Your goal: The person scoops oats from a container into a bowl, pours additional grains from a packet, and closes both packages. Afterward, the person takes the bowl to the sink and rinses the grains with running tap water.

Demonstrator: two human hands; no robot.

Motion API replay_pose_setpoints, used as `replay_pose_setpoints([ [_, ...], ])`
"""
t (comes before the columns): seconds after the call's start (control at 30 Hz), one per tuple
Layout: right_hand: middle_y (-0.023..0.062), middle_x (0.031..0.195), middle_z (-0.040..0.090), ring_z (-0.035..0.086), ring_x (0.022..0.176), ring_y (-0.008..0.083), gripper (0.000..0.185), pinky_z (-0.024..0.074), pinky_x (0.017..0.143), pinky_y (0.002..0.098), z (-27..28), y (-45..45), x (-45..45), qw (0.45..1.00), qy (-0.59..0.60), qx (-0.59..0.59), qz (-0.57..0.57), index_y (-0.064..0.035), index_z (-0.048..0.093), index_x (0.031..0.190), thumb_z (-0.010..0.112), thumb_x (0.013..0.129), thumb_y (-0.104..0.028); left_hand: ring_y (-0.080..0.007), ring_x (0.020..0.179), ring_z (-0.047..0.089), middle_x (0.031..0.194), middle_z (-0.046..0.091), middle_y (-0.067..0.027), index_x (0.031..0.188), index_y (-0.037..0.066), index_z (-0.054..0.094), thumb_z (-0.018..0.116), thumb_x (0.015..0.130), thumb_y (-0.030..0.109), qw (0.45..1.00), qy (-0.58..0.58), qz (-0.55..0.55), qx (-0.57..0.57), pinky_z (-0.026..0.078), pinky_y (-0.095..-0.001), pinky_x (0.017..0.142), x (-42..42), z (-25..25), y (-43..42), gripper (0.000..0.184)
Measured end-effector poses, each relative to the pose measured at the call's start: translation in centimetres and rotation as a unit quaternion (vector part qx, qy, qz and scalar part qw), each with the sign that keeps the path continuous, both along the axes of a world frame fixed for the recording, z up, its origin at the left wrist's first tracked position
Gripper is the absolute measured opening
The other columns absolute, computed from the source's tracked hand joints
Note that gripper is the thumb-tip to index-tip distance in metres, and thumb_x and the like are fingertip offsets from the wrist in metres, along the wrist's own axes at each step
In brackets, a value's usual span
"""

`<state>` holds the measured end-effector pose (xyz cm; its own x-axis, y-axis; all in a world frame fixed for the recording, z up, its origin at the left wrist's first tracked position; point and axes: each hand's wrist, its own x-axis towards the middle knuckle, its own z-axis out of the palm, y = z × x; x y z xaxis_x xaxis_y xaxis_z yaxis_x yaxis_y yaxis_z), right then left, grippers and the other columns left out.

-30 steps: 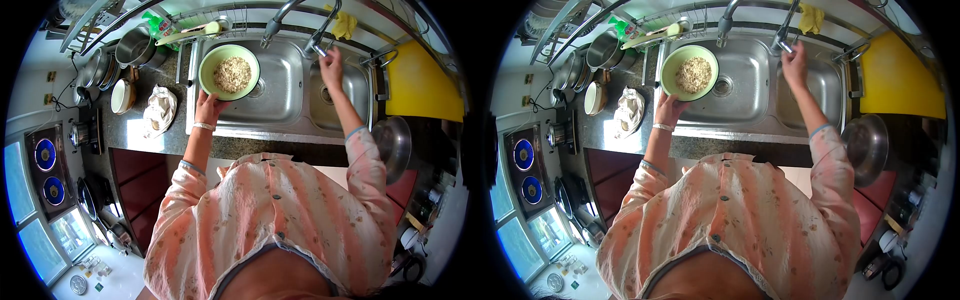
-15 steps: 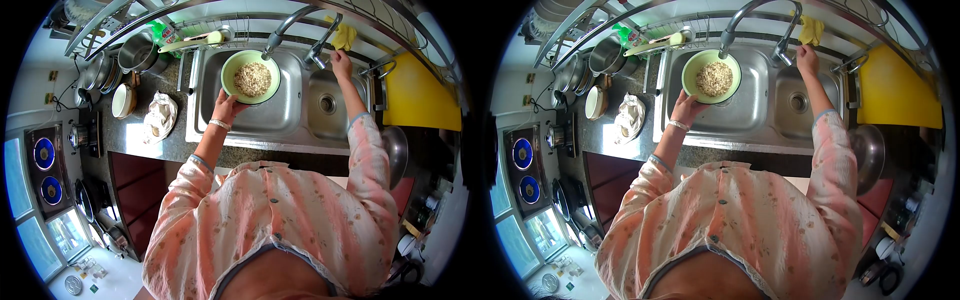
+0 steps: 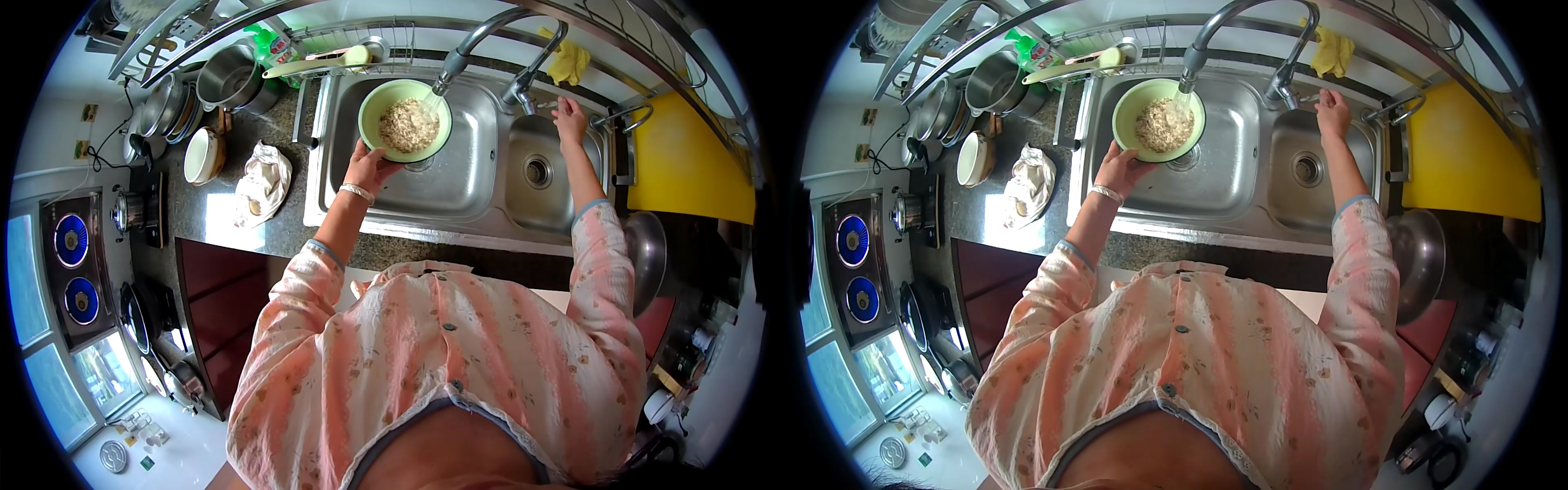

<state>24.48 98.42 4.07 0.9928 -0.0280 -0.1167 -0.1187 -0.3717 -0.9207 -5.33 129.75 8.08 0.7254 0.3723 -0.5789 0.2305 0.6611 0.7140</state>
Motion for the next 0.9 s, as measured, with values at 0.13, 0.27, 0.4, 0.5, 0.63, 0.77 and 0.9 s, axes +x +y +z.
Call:
replay_pose_setpoints([
  [0.13, 0.0026, 0.099, 0.063, 0.064, 0.082, 0.0121, 0.03, 0.0492, 0.063, 0.0238, 0.3, 0.1, -1.4, 1.0, 0.017, -0.009, -0.017, -0.005, 0.054, 0.117, 0.057, 0.093, -0.024, -0.0293, 0.095, 0.065, 0.114, 0.058, -0.0148, 0.131, 0.013, 0.04, 0.044, 0.092, -0.001, 1.0, -0.001, 0.023, 0.004, 0.06, -0.0394, 0.078, 0.7, -0.9, -0.3, 0.042],
  [0.27, 0.005, 0.101, 0.061, 0.064, 0.084, 0.0137, 0.032, 0.0502, 0.064, 0.0245, -0.9, -0.4, -1.6, 1.0, 0.026, 0.014, 0.011, -0.0033, 0.05, 0.119, 0.057, 0.093, -0.021, -0.0303, 0.097, 0.064, 0.116, 0.056, -0.016, 0.131, 0.014, 0.039, 0.045, 0.092, -0.001, 0.999, -0.003, -0.034, -0.001, 0.06, -0.0402, 0.078, 1.6, -1.0, -1.2, 0.042],
  [0.4, 0.0084, 0.105, 0.062, 0.066, 0.081, 0.0154, 0.033, 0.0485, 0.057, 0.0251, -0.3, 0.0, -2.4, 0.999, 0.022, 0.03, 0.008, -0.0019, 0.047, 0.118, 0.057, 0.09, -0.017, -0.0309, 0.1, 0.063, 0.118, 0.055, -0.0172, 0.133, 0.014, 0.038, 0.044, 0.092, -0.001, 0.999, -0.022, -0.028, -0.005, 0.06, -0.0407, 0.079, 2.7, -0.7, -2.5, 0.044],
  [0.5, 0.0086, 0.108, 0.061, 0.065, 0.085, 0.0155, 0.035, 0.0485, 0.059, 0.0247, 0.2, 0.3, -3.0, 0.999, 0.032, 0.038, 0.02, -0.002, 0.045, 0.12, 0.057, 0.09, -0.016, -0.0314, 0.101, 0.062, 0.119, 0.054, -0.0172, 0.134, 0.014, 0.037, 0.043, 0.092, -0.002, 0.998, -0.033, -0.057, -0.008, 0.06, -0.0408, 0.08, 2.9, -0.6, -2.8, 0.045],
  [0.63, 0.0078, 0.112, 0.059, 0.063, 0.094, 0.016, 0.037, 0.0505, 0.072, 0.0273, 0.5, 0.3, -3.4, 0.998, 0.045, 0.047, 0.025, -0.0034, 0.044, 0.126, 0.055, 0.093, -0.017, -0.0317, 0.102, 0.062, 0.121, 0.053, -0.0169, 0.135, 0.013, 0.036, 0.043, 0.092, -0.002, 0.996, -0.043, -0.059, -0.042, 0.059, -0.0415, 0.081, 2.2, -0.7, -2.6, 0.046],
  [0.77, 0.0101, 0.115, 0.057, 0.063, 0.089, 0.0169, 0.042, 0.0494, 0.065, 0.0269, -0.4, 0.1, -3.0, 0.998, 0.02, 0.046, 0.023, -0.0015, 0.043, 0.126, 0.058, 0.088, -0.013, -0.0319, 0.105, 0.06, 0.122, 0.051, -0.0179, 0.135, 0.014, 0.036, 0.042, 0.093, -0.002, 0.998, -0.031, -0.056, -0.024, 0.056, -0.0432, 0.086, 0.9, -0.2, -1.8, 0.046],
  [0.9, 0.0108, 0.117, 0.055, 0.062, 0.09, 0.0171, 0.044, 0.0496, 0.068, 0.0279, -0.2, 0.3, -3.3, 0.999, 0.016, 0.041, 0.026, -0.001, 0.043, 0.127, 0.059, 0.087, -0.012, -0.0314, 0.106, 0.06, 0.122, 0.051, -0.0174, 0.136, 0.013, 0.035, 0.042, 0.093, -0.001, 0.999, -0.022, -0.048, -0.008, 0.056, -0.0421, 0.086, -0.4, -0.1, -0.9, 0.045],
])
